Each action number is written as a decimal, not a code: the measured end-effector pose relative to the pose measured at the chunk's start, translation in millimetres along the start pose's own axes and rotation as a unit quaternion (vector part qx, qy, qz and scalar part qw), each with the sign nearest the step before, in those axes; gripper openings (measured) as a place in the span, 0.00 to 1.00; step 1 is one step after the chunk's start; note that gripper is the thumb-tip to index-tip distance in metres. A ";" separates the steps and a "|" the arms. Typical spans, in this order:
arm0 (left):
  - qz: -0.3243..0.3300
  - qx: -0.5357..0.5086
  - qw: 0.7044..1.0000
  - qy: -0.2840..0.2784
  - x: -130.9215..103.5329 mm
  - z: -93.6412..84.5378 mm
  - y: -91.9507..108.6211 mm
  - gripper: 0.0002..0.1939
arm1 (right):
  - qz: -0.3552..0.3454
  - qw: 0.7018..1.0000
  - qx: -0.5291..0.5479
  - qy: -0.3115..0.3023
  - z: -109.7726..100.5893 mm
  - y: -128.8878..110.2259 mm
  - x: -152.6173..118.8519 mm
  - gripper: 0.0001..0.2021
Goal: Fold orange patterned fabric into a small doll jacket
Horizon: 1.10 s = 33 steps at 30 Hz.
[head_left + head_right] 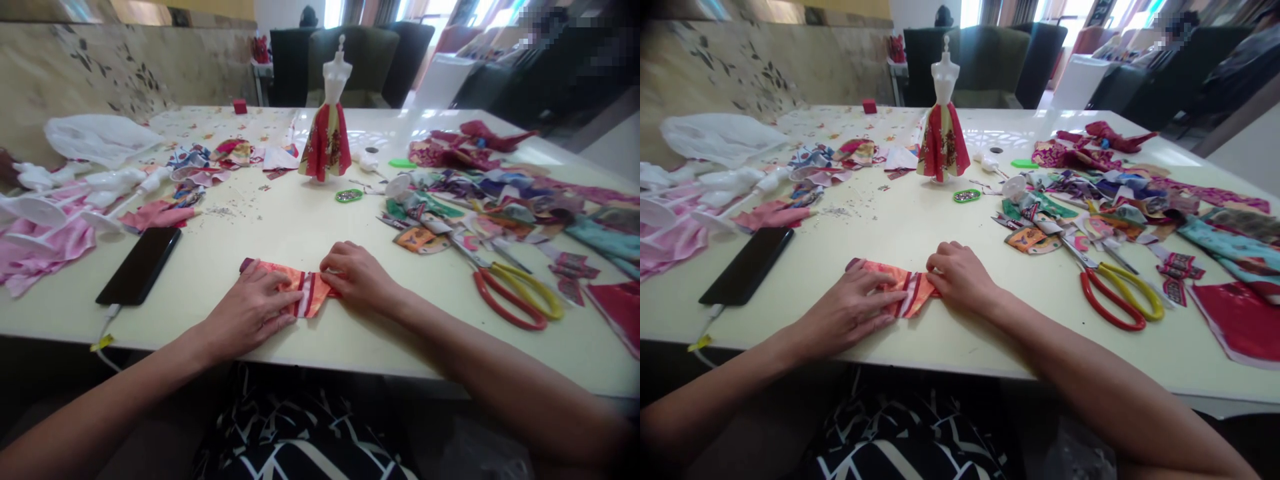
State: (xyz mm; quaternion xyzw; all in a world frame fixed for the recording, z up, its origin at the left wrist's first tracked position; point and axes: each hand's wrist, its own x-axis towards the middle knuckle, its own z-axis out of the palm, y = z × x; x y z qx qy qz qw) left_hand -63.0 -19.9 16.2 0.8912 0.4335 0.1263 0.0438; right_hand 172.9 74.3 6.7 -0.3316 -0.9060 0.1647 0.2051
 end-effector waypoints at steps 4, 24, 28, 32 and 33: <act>-0.029 -0.028 0.999 0.006 -3.1 -1.0 3.0 0.15 | 0.030 0.998 -0.044 -0.028 -1.2 1.6 1.4 0.05; 0.042 0.045 0.996 0.072 51.2 13.7 -1.1 0.10 | 0.135 0.964 0.013 -0.228 -51.1 14.1 1.4 0.04; 0.043 0.017 0.998 0.050 52.2 12.6 -0.7 0.09 | 0.146 0.963 0.046 -0.222 -55.0 19.2 1.5 0.04; -0.044 -0.049 0.996 0.057 52.4 12.4 2.1 0.08 | 0.146 0.966 0.061 -0.205 -55.6 22.7 1.5 0.02; -0.073 -0.064 0.993 0.060 53.6 12.6 2.7 0.08 | 0.147 0.966 0.064 -0.203 -55.0 23.5 1.3 0.03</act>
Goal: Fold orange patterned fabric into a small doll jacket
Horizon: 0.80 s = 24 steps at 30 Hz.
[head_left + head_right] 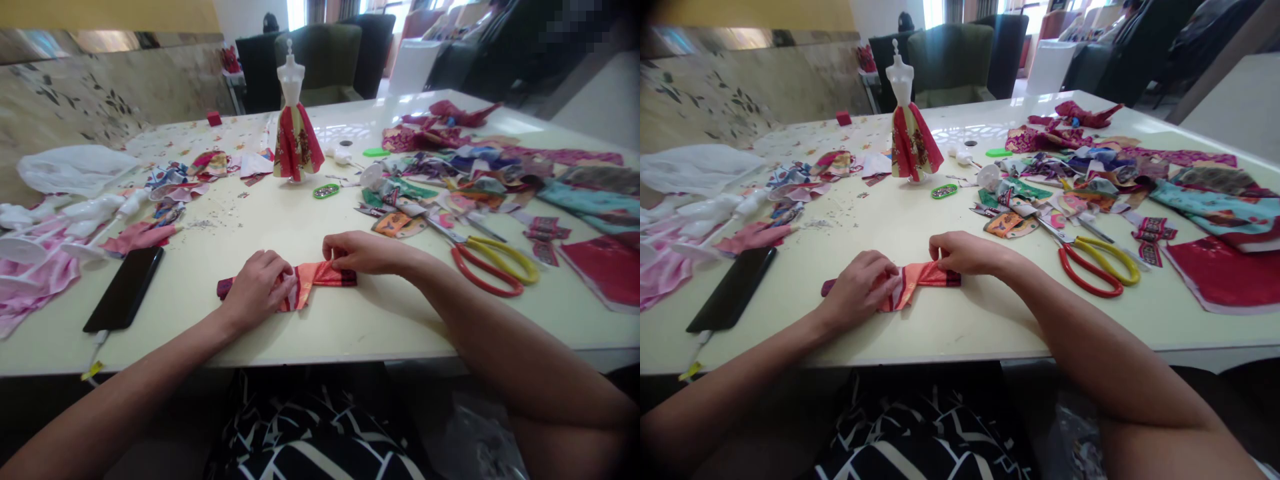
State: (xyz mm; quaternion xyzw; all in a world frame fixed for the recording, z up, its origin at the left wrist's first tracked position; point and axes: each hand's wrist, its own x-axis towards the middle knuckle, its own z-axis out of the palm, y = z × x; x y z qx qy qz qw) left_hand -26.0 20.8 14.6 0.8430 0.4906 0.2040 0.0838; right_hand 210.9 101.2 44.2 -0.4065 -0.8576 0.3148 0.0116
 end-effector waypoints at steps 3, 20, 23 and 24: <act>-0.066 -0.027 0.997 0.001 6.2 2.3 1.9 0.09 | -0.001 1.000 0.007 0.004 1.4 1.5 0.2 0.08; -0.130 -0.057 0.989 -0.030 13.9 0.7 0.5 0.09 | -0.023 1.000 -0.002 -0.016 1.4 12.3 2.7 0.14; -0.120 -0.063 0.991 -0.020 13.4 4.1 -1.7 0.09 | -0.035 0.998 -0.042 0.031 0.2 9.0 1.2 0.13; -0.116 -0.066 0.991 -0.016 13.2 5.4 -2.4 0.09 | -0.048 0.994 -0.065 0.069 -0.4 6.4 -0.2 0.12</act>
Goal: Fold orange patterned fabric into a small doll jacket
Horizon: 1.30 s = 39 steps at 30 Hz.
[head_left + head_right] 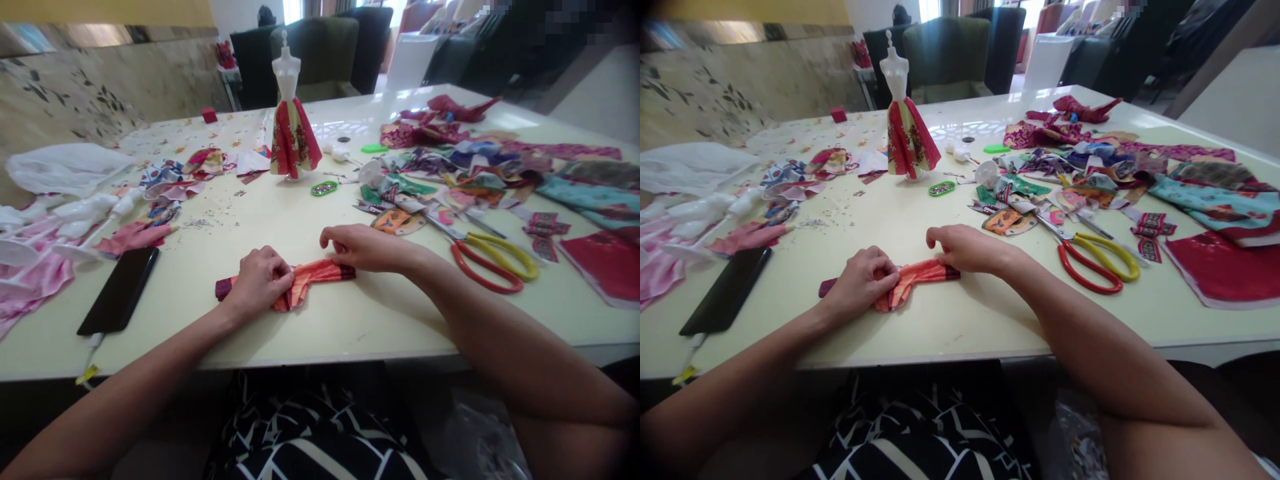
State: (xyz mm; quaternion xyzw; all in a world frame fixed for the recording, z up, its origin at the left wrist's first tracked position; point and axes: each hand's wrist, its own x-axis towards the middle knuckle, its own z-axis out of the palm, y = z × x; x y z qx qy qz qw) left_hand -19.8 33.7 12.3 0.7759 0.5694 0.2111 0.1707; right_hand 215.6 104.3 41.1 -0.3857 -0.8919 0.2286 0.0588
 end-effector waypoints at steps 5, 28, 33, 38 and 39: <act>0.006 -0.007 1.000 0.009 0.1 2.5 -1.9 0.09 | -0.133 0.988 -0.025 0.078 2.6 -18.0 -4.8 0.02; 0.030 0.032 0.999 0.013 1.5 6.1 -3.1 0.03 | -0.192 0.975 -0.087 -0.076 14.7 -20.6 -1.0 0.07; 0.147 0.043 0.988 0.019 -2.4 10.8 -4.8 0.10 | -0.172 0.979 -0.096 -0.057 13.8 -24.1 -3.4 0.06; 0.140 0.010 0.990 0.003 -1.7 11.8 -6.5 0.09 | -0.238 0.969 -0.072 -0.002 25.0 -32.8 -4.8 0.02; 0.143 0.008 0.990 -0.001 -1.5 10.8 -6.4 0.09 | -0.255 0.965 -0.068 0.005 29.3 -34.8 -4.6 0.03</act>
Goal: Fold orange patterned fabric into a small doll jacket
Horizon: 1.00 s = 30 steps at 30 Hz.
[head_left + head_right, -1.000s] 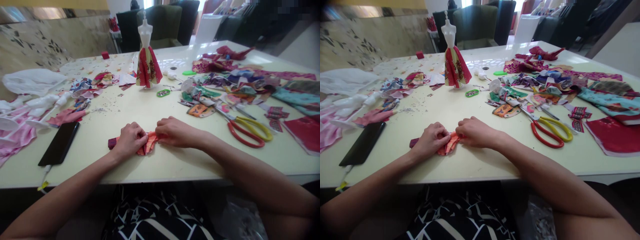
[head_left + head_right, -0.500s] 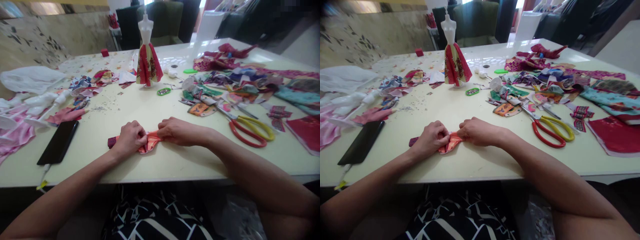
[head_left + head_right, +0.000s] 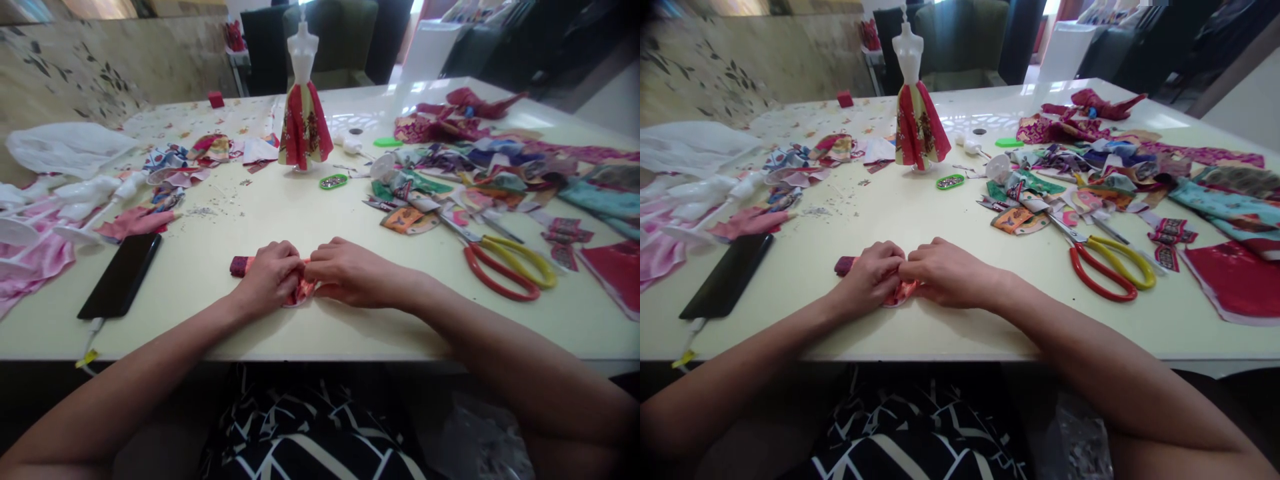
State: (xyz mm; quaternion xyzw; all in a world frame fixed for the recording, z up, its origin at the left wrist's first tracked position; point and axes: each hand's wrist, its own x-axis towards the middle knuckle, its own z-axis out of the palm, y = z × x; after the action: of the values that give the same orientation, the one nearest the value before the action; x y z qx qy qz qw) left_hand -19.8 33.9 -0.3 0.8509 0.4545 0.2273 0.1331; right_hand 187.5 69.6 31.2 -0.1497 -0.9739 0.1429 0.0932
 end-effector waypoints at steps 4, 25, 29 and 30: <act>0.003 -0.009 0.999 -0.036 -0.1 -9.4 1.9 0.08 | -0.032 0.999 -0.021 0.029 14.9 -6.3 1.8 0.07; -0.082 -0.114 0.988 -0.062 1.9 -15.3 0.3 0.04 | -0.078 0.985 -0.015 0.156 43.5 -6.6 -22.8 0.11; -0.097 -0.143 0.983 -0.061 2.8 -15.6 -0.3 0.05 | -0.035 0.988 0.043 0.142 38.3 -10.2 -24.4 0.08; -0.096 -0.150 0.982 -0.060 2.9 -15.5 -0.8 0.05 | -0.013 0.987 0.065 0.145 36.8 -11.9 -24.4 0.08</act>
State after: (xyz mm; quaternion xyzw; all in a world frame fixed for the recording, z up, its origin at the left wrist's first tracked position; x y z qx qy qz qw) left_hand -26.8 37.0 13.5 0.7857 0.4864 0.2271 0.3074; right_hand 199.0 41.7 -3.3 -0.1498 -0.9406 0.1816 0.2446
